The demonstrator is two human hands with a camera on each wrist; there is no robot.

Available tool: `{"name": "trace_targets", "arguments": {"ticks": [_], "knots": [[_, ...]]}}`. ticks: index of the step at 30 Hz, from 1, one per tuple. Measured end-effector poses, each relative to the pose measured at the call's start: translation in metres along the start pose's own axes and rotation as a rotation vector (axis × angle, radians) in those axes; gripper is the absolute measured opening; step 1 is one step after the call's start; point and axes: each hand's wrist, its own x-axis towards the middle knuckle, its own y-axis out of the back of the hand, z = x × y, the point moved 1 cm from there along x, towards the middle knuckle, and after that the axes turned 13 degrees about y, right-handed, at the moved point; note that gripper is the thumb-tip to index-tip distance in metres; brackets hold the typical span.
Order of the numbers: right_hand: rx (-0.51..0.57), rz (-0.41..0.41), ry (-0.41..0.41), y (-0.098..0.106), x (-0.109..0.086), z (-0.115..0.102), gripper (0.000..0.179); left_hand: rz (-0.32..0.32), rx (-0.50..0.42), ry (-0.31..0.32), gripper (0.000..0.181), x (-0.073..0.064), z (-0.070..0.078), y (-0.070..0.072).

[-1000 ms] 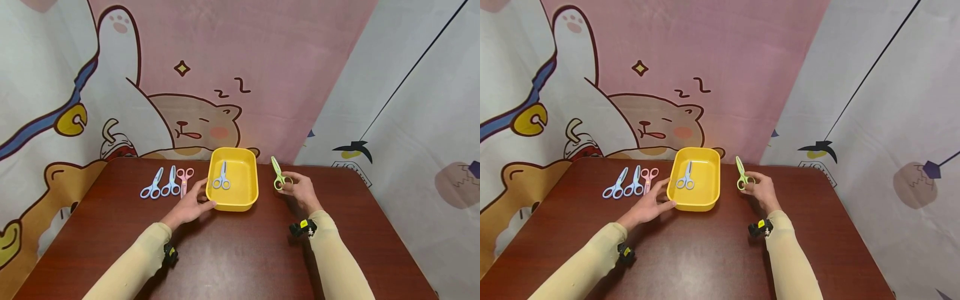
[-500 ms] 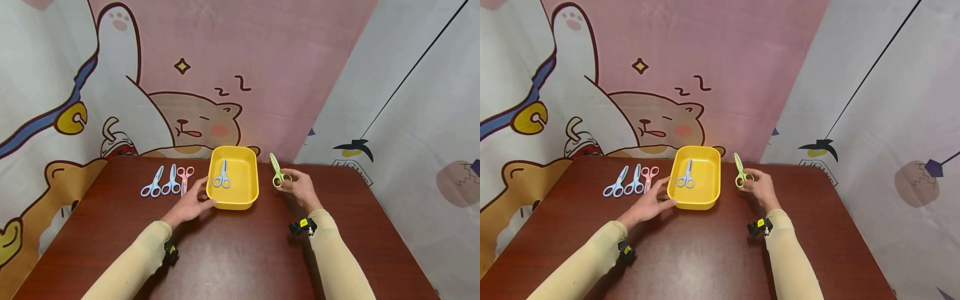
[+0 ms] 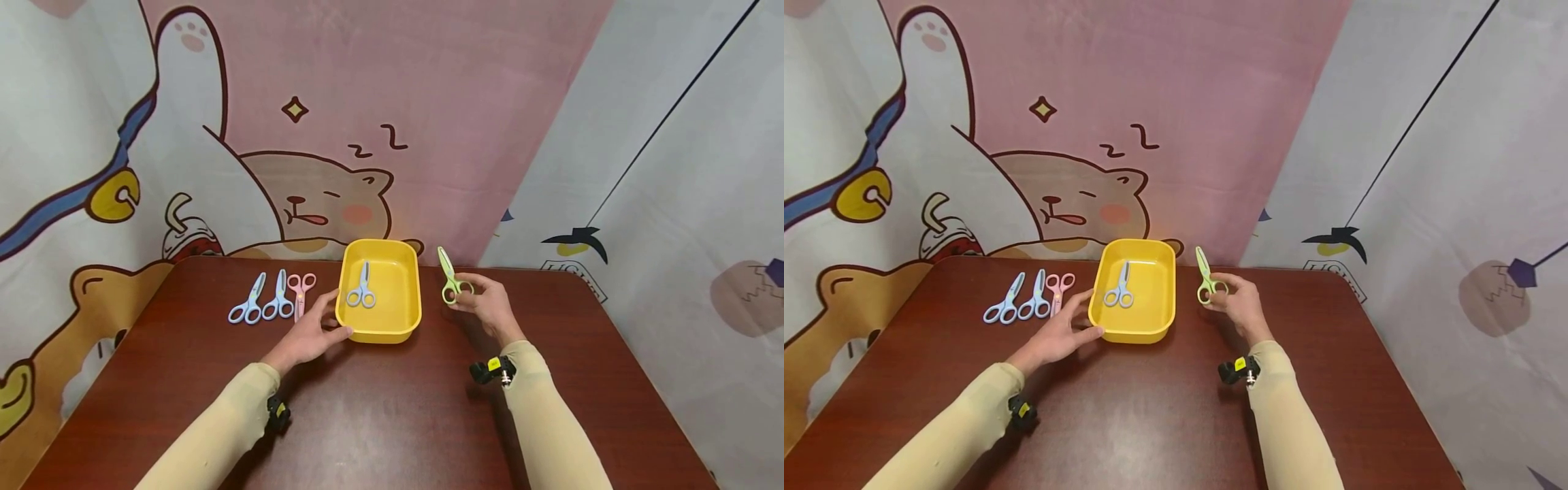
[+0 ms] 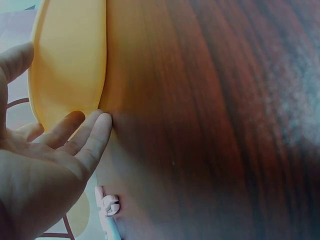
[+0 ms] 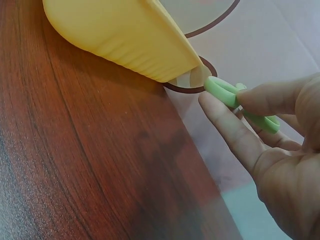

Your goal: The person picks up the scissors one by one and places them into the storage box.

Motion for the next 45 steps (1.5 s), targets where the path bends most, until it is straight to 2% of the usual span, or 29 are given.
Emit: {"name": "trace_targets", "arguments": {"ticks": [25,38,45], "knots": [[0.029,0.007,0.015,-0.008,0.003,-0.013,0.046,0.001,-0.007,0.002,0.087,0.000,-0.001,-0.001],[0.088,-0.010,0.040,-0.018,0.005,-0.018,0.051,-0.003,-0.013,0.009,0.087,-0.001,0.000,-0.001],[0.085,-0.008,0.040,-0.025,0.007,-0.020,0.050,-0.002,-0.019,0.001,0.086,0.000,-0.002,-0.001]]}}
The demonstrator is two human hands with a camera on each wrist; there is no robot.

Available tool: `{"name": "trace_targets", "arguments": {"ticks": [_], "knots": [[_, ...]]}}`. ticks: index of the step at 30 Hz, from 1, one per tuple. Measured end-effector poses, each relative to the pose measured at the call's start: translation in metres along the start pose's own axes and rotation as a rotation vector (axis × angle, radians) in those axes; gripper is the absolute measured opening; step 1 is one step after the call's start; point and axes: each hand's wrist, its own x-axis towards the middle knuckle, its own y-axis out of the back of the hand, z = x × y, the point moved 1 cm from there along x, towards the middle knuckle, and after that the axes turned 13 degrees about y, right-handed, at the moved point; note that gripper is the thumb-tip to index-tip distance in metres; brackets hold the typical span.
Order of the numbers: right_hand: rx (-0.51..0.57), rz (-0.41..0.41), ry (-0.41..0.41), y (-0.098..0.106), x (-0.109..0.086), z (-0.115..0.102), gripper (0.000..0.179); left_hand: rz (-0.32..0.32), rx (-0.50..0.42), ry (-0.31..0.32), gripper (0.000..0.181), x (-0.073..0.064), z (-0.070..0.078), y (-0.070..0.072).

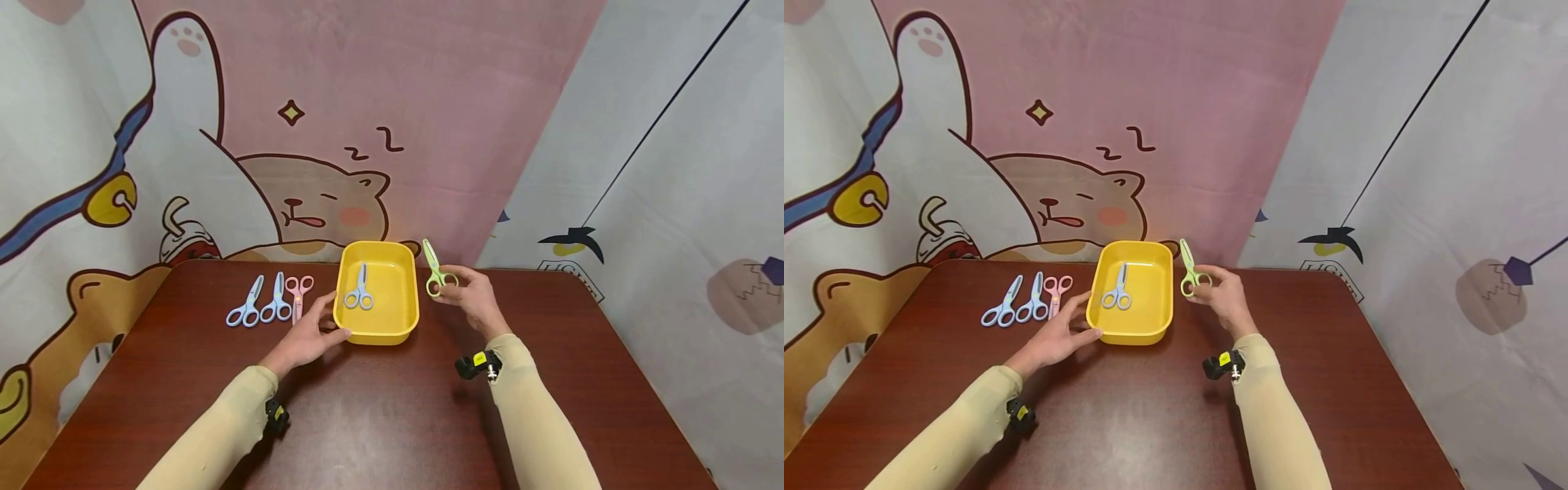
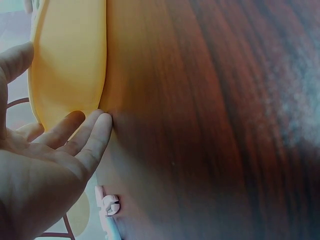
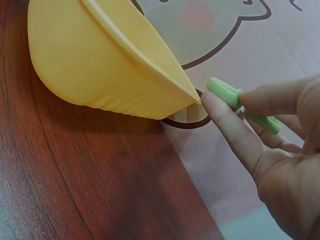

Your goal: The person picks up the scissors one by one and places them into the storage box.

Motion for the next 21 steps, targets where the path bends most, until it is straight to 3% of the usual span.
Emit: {"name": "trace_targets", "arguments": {"ticks": [9,21], "knots": [[0.031,0.003,-0.010,-0.008,0.002,-0.004,0.049,-0.003,0.002,0.002,0.087,-0.001,0.000,0.000],[-0.007,0.010,-0.040,-0.017,0.006,-0.007,0.048,-0.007,0.002,0.008,0.087,0.000,0.001,0.001]]}}
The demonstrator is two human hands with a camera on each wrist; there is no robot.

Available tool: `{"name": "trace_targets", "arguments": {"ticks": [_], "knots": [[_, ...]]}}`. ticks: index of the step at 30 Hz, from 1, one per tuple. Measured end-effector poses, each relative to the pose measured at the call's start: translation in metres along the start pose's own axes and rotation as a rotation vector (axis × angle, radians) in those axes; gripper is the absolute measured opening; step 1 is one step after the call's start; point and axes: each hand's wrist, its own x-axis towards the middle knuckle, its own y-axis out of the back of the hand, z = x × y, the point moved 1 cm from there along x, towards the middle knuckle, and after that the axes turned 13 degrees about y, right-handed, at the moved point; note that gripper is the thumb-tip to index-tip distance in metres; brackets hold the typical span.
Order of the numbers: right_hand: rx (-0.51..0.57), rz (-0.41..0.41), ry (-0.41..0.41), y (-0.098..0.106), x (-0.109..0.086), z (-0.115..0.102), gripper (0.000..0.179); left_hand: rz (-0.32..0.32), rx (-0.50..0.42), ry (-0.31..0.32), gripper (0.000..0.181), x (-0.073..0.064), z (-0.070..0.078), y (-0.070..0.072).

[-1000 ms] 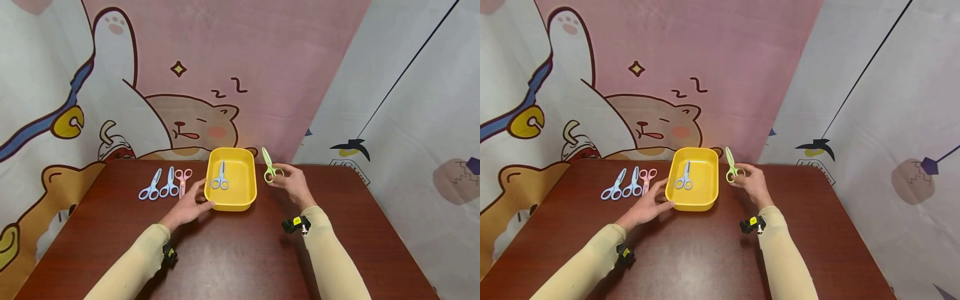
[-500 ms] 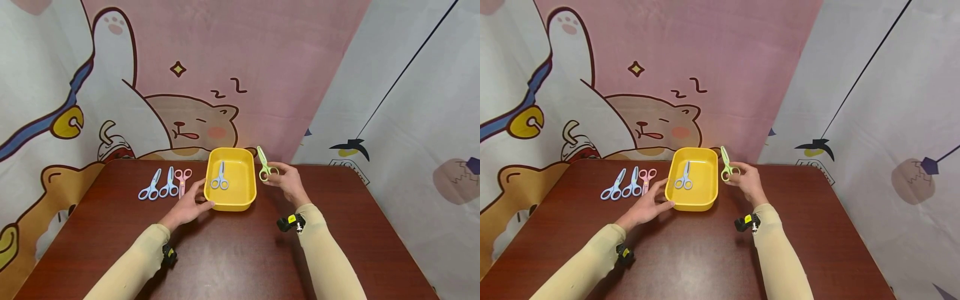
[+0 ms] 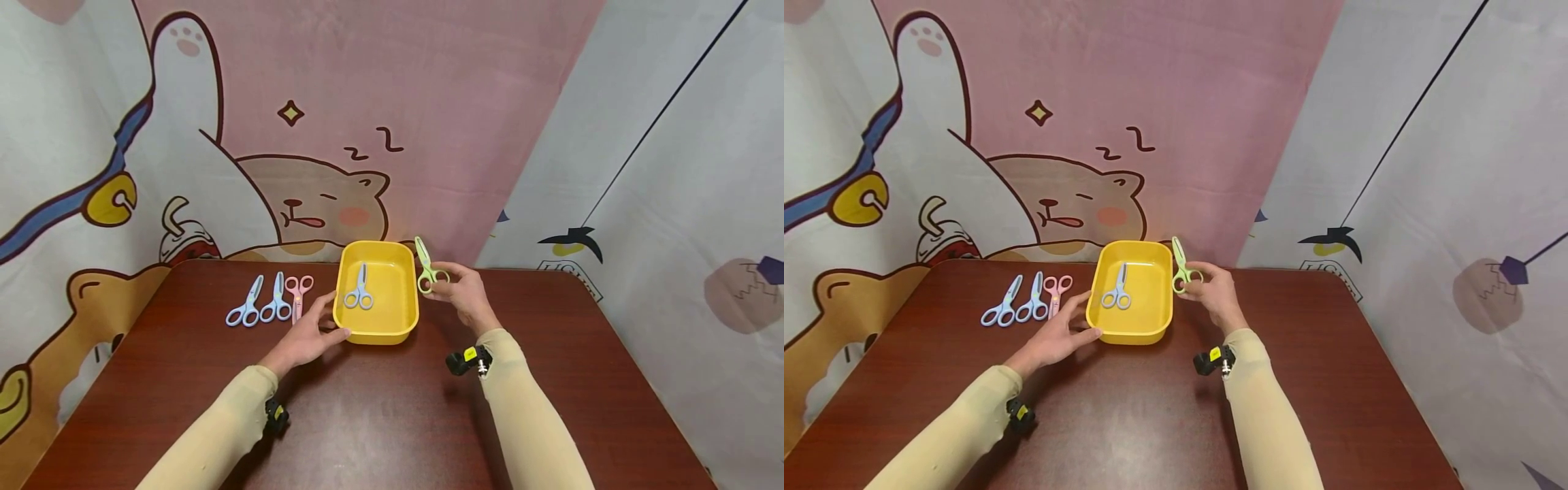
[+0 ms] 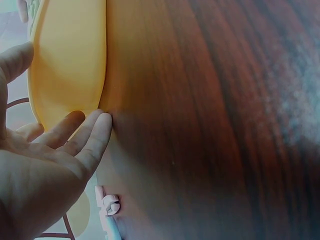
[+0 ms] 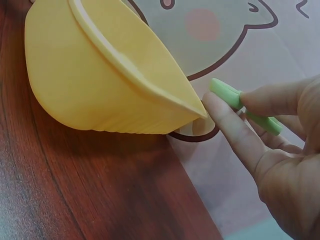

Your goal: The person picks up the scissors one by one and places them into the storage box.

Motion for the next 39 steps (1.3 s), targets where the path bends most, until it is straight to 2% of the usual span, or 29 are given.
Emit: {"name": "trace_targets", "arguments": {"ticks": [11,25,39], "knots": [[0.018,0.003,-0.010,-0.007,0.001,-0.001,0.049,0.006,0.012,-0.018,0.088,0.001,0.001,0.000],[-0.019,0.009,-0.038,-0.015,0.009,-0.006,0.047,0.005,0.016,-0.024,0.088,0.003,0.002,-0.001],[-0.030,-0.014,-0.017,-0.029,0.011,-0.010,0.047,0.013,0.033,0.015,0.089,0.000,0.000,0.000]]}}
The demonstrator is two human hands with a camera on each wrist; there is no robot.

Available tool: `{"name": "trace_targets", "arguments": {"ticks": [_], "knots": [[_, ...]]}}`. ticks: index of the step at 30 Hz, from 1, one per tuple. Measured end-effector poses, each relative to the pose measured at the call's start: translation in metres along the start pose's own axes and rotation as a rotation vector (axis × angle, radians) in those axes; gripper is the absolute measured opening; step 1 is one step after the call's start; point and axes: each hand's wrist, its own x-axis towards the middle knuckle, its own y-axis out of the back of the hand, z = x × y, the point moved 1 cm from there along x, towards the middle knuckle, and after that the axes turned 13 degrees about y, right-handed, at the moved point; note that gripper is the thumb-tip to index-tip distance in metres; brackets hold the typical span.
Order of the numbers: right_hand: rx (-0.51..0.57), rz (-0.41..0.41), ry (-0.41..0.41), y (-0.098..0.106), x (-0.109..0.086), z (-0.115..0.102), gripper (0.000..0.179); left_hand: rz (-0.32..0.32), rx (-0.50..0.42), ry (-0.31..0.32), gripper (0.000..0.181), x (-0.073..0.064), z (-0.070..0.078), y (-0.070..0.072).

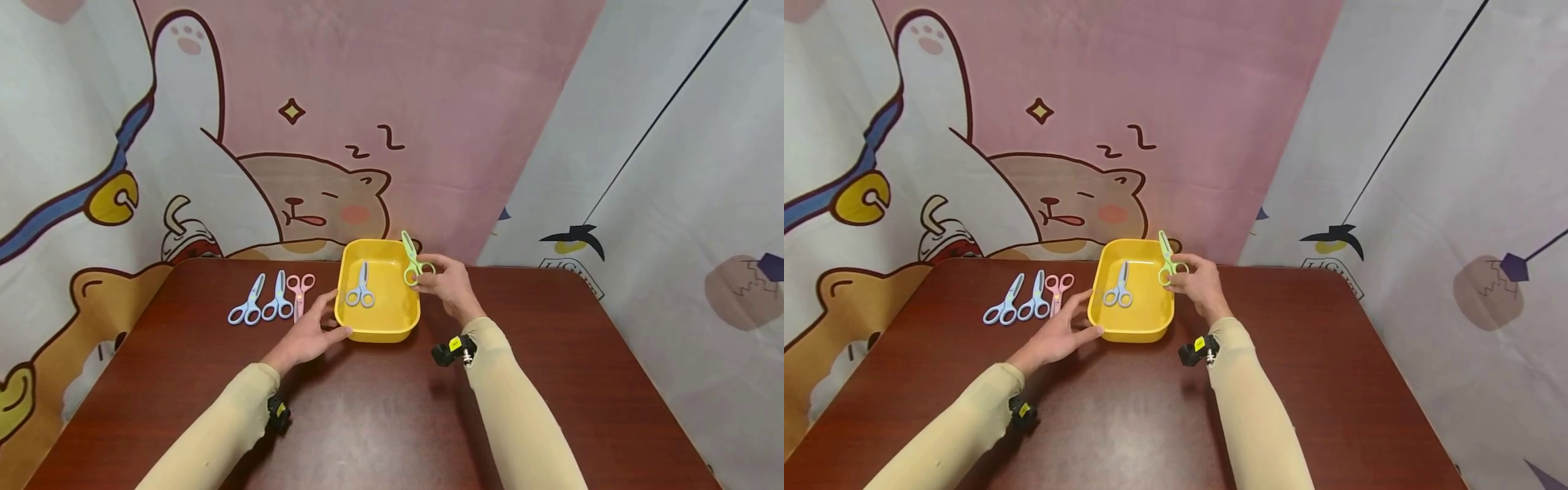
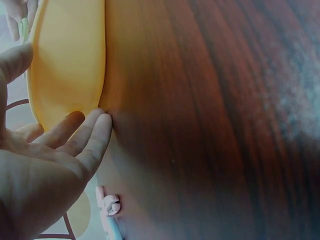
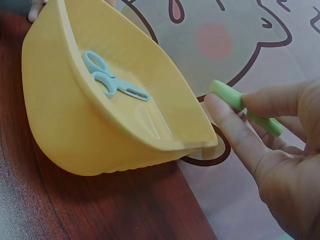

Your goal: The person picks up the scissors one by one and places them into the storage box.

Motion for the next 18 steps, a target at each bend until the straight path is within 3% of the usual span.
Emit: {"name": "trace_targets", "arguments": {"ticks": [18], "knots": [[0.011,0.019,-0.026,-0.0090,0.0063,0.0014,0.048,-0.001,-0.017,-0.011,0.088,0.0003,-0.0012,-0.0007]]}}
